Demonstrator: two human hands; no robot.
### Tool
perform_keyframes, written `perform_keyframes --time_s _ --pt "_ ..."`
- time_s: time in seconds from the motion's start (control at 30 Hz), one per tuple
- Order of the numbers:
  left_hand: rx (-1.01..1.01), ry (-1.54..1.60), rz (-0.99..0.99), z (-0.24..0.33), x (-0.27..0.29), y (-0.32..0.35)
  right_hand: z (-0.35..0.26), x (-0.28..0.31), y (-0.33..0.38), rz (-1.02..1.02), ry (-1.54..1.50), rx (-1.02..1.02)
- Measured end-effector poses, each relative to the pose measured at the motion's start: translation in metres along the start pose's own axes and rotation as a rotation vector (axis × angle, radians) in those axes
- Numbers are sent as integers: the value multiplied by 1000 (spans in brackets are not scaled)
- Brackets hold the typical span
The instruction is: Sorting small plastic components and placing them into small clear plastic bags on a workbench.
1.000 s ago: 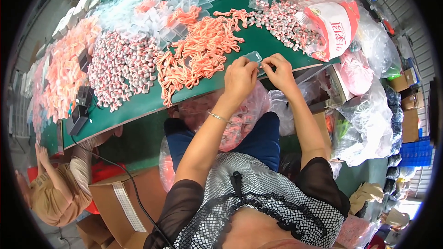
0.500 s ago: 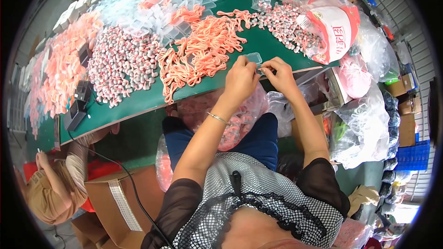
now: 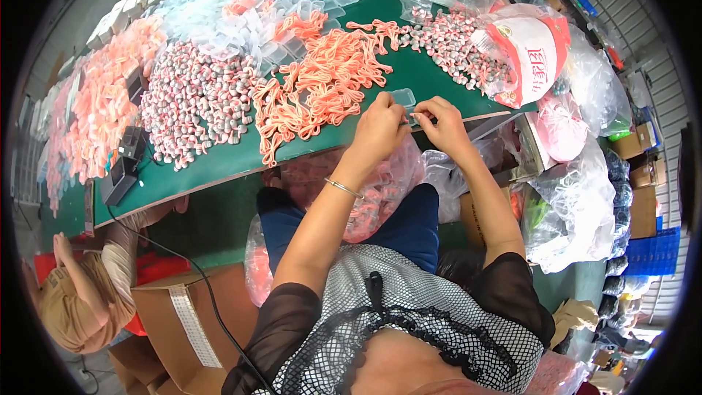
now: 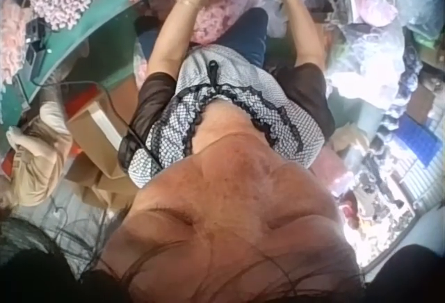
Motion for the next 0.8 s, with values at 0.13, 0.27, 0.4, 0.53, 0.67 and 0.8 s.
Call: perform_keyframes --time_s 0.13,0.27,0.4,0.53,0.67,0.8 --pt "30 -9 -29 -4 0 2 -5 9 -12 -71 57 -13" --pt "-12 21 39 -5 2 6 1 10 -56 -80 92 -125" --pt "-54 61 46 -4 0 6 23 -22 -102 118 170 177" --pt "-93 54 52 -2 1 7 37 -33 -115 -70 248 -50" --pt "-80 39 84 -2 5 7 41 -10 -92 36 0 -124" --pt "-22 87 83 -8 5 7 -1 9 -49 -46 -104 41"
Point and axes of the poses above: each hand's wrist, its own y-axis away from the middle knuckle, its own x-axis out of the back of the hand, z = x × y, the point moved 4 cm from there along -y, towards the middle knuckle, and after that the axes turned 6 degrees about -z, right-handed, at the moved point
